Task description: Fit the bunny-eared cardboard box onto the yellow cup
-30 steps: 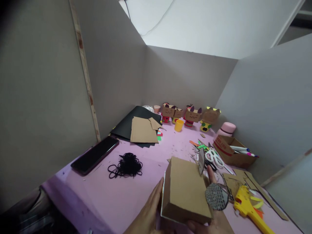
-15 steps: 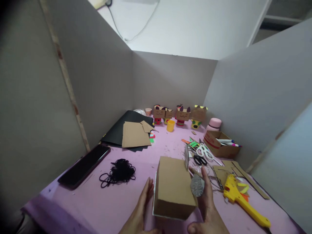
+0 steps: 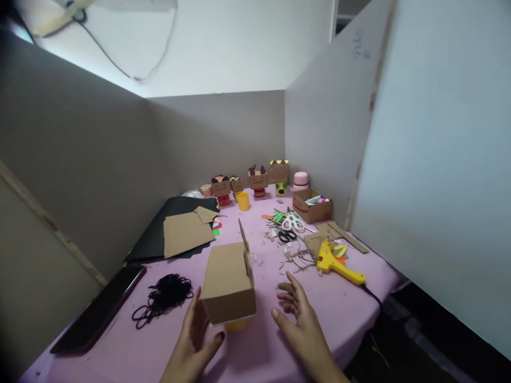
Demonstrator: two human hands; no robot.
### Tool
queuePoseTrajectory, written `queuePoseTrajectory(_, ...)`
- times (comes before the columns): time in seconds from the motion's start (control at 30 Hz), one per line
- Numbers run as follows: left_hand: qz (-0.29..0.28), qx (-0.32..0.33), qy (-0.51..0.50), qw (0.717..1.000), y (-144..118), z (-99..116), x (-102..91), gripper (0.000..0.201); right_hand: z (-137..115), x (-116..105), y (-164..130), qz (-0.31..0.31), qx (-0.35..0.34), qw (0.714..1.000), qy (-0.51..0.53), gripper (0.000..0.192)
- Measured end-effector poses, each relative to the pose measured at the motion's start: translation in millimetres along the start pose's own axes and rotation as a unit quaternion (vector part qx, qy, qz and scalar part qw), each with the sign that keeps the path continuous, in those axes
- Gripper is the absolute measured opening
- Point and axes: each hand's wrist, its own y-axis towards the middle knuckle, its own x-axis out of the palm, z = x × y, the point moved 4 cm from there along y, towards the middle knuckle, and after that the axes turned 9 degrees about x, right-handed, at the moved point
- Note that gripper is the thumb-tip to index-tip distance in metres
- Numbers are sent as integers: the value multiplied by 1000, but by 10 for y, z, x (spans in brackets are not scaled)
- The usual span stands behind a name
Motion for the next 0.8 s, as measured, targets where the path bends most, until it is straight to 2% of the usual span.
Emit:
queuePoseTrajectory(0.1,-23,14,21,999,41,9,-13,92,-68,29,-25,-11,-3,1000,2,60)
queuePoseTrajectory(0.3,-18,20,10,1000,75,87,-34,109,-152,61,-66,-37,-20,999,8,41)
queuePoseTrajectory(0.37,27,24,15,999,39,167,-40,112,-147,56,-42,-45,-18,999,24,42)
queuePoseTrajectory(0.47,124,33,59,990,-56,302,31,109,-158,39,36,-62,-17,996,57,47)
queuePoseTrajectory(0.57,198,48,117,972,-133,384,245,106,-241,34,149,-78,-16,994,82,51)
queuePoseTrajectory(0.67,237,60,133,960,-144,400,499,102,-384,93,282,-106,-9,989,106,55)
queuePoseTrajectory(0.8,322,86,144,932,-133,455,655,105,-547,263,480,-147,19,976,158,61)
